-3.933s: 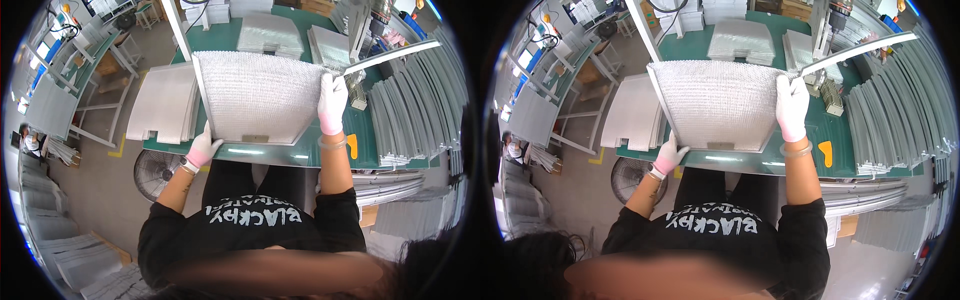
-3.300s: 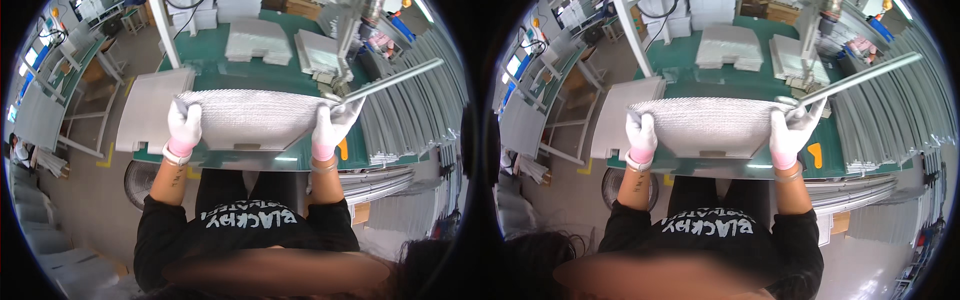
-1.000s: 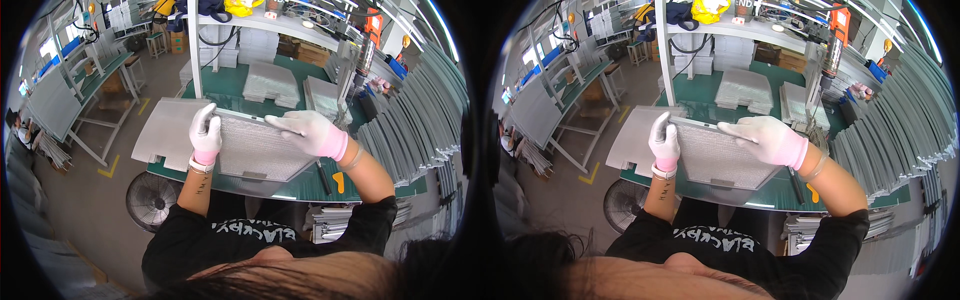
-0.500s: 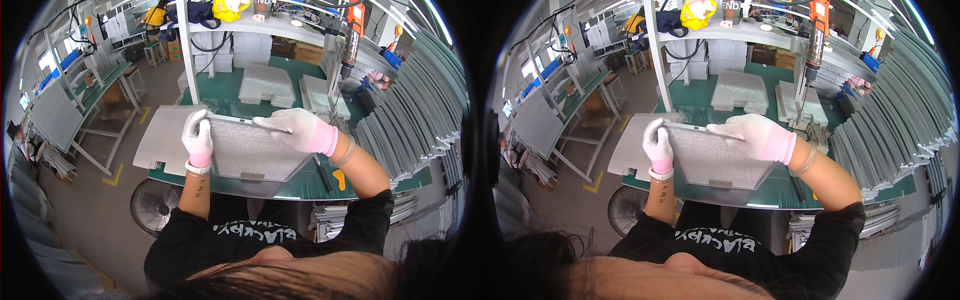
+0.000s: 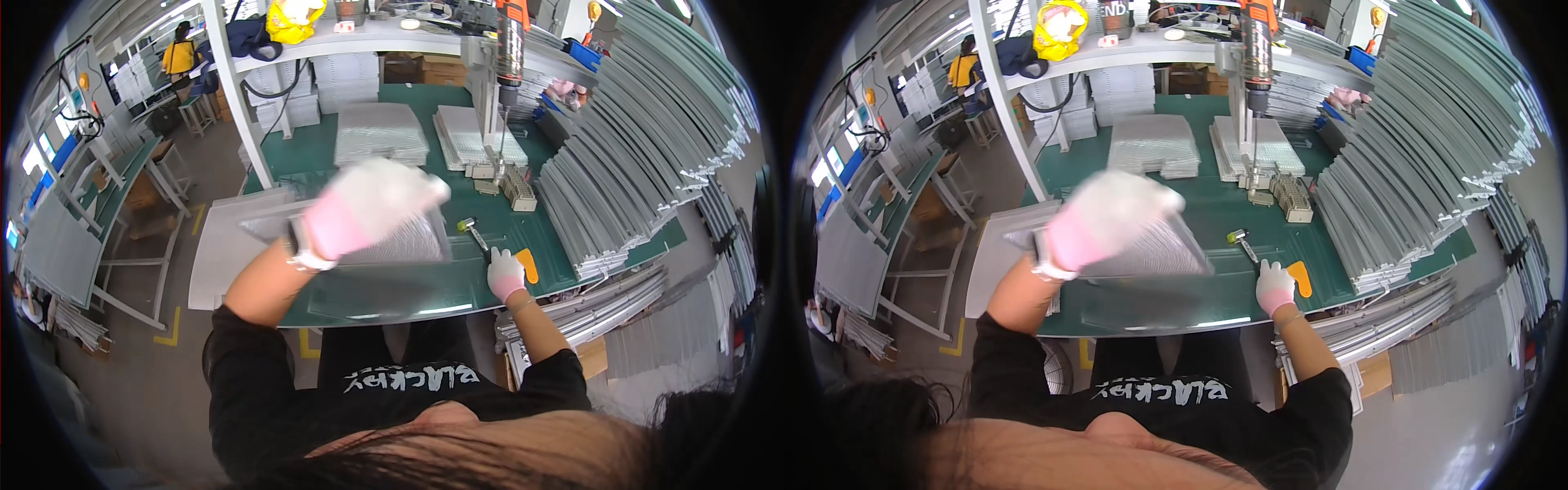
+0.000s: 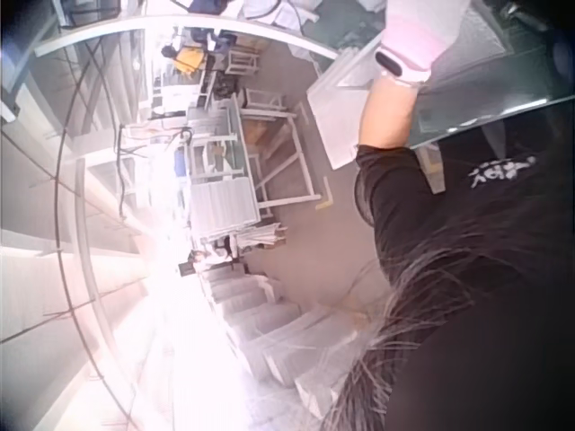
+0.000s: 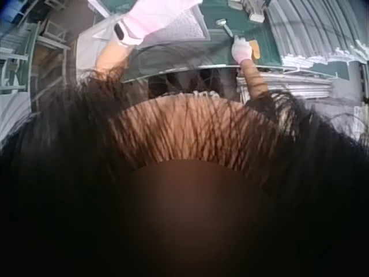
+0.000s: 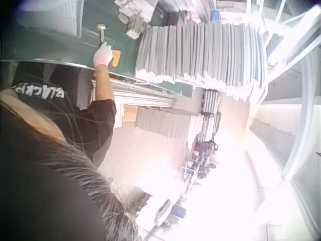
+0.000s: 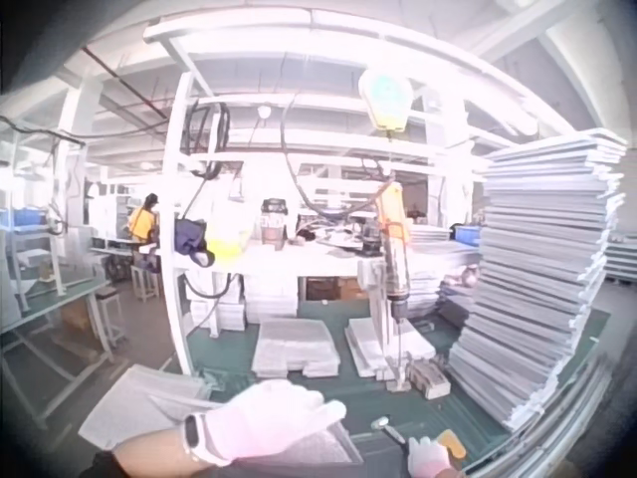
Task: Assemble air filters by placing mesh into frames and securing them with a hammer and electric screwdriver.
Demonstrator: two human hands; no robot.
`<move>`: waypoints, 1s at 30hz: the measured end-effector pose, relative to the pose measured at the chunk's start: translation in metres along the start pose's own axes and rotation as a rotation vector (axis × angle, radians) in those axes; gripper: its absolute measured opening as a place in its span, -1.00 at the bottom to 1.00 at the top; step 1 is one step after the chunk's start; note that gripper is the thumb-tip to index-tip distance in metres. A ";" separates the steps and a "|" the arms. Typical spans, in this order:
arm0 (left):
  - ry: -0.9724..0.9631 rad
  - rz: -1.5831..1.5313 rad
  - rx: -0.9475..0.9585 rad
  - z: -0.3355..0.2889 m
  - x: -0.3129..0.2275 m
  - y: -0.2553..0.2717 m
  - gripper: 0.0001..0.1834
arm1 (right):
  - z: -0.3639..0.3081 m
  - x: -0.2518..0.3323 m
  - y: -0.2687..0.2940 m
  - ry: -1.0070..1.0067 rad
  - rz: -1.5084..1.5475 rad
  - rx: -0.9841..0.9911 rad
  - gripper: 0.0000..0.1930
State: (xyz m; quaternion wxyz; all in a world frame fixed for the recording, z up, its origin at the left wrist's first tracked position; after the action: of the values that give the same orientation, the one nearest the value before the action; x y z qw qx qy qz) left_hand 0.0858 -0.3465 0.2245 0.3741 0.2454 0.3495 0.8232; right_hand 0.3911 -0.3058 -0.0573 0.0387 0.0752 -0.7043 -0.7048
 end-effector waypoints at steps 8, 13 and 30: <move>0.049 0.035 0.182 0.017 -0.040 -0.085 -0.54 | -0.072 -0.002 0.080 0.073 1.012 -0.133 -0.48; 0.340 0.023 0.028 0.003 -0.035 -0.101 -0.40 | -0.125 -0.009 0.222 0.451 0.811 -0.468 -0.40; 0.322 -0.037 -0.045 -0.007 -0.024 -0.092 -0.66 | -0.139 0.053 0.169 0.549 0.756 -0.949 -0.35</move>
State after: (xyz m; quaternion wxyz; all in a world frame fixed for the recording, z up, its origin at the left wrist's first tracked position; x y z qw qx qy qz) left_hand 0.1359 -0.3242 0.1467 0.3339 0.0956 0.3911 0.8523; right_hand 0.3522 -0.4525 0.1093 0.4899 -0.0252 -0.2600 -0.8317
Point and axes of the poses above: each hand's wrist, its own z-axis towards the middle knuckle, its own y-axis out of the back of the hand, x = y × z, the point moved 6 cm from there along z, towards the middle knuckle, and after that the axes turned 14 degrees about y, right-handed, at the moved point
